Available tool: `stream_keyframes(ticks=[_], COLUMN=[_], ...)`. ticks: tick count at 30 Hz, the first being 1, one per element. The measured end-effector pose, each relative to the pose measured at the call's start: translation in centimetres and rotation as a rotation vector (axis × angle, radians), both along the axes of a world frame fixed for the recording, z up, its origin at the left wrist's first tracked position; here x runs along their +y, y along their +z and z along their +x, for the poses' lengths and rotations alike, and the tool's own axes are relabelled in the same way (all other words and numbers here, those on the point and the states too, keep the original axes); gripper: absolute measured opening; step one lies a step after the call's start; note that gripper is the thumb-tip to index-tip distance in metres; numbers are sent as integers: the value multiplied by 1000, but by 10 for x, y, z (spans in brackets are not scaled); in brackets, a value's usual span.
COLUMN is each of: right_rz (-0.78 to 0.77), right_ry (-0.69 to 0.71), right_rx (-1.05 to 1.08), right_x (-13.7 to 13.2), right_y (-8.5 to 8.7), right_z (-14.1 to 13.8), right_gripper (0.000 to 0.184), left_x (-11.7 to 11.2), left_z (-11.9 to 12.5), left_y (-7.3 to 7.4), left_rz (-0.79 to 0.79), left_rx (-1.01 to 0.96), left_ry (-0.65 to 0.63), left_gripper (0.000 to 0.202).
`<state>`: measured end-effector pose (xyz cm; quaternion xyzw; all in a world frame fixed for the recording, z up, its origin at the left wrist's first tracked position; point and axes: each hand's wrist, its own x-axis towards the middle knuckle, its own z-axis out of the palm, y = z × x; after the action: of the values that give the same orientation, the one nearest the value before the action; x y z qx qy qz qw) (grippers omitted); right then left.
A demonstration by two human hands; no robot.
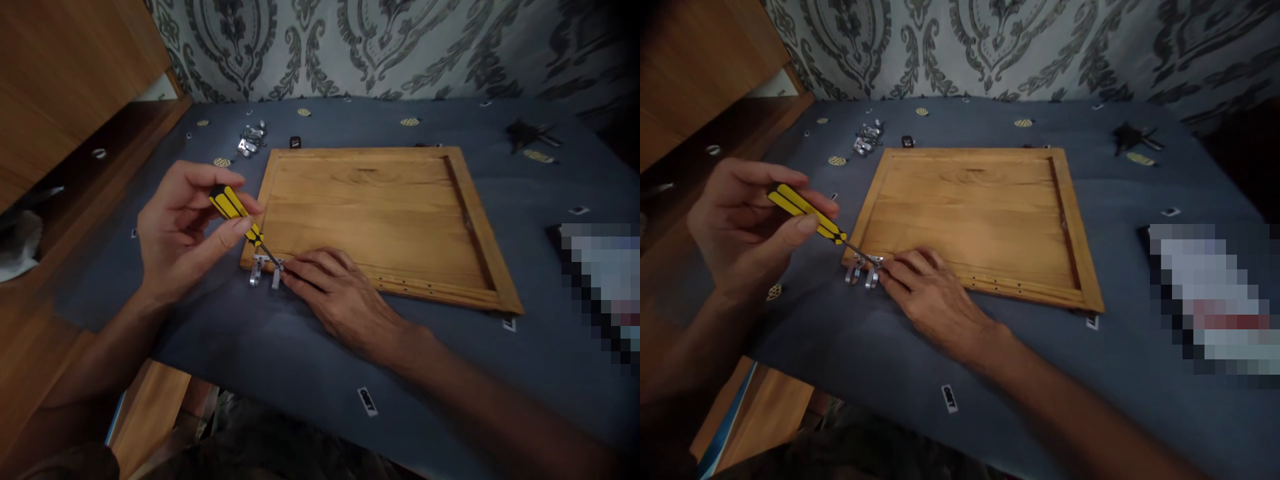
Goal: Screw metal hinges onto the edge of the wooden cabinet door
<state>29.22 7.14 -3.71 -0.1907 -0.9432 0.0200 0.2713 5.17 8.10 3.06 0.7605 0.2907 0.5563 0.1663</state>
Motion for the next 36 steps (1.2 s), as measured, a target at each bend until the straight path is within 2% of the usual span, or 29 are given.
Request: stream_keyframes(ticks=[3,9,18,22,30,32,36], right_rz=[10,21,18,7,15,24,30], right_ry=[-3,-7,-6,0,-9,-11,-9], right_rx=[-7,-11,1,-11,-10,4,16], right_x=[1,1,1,1,0,0,1], right_y=[0,-1,-2,-2,0,-1,-2], right_z=[0,0,0,0,-1,-1,-1], right_gripper=[31,31,29,30,31,31,30], left_x=[-2,-10,0,-3,-2,-4,-7], left_z=[1,6,-2,-1,-1,0,2], left_y=[0,5,-1,-3,-2,0,1], left_rz=[19,-3,128,72,69,46,112], left_rx=[10,-100,42,8,64,98,171], left_ry=[-3,105,-28,32,-12,63,211], left_gripper=[44,34,52,46,48,45,48])
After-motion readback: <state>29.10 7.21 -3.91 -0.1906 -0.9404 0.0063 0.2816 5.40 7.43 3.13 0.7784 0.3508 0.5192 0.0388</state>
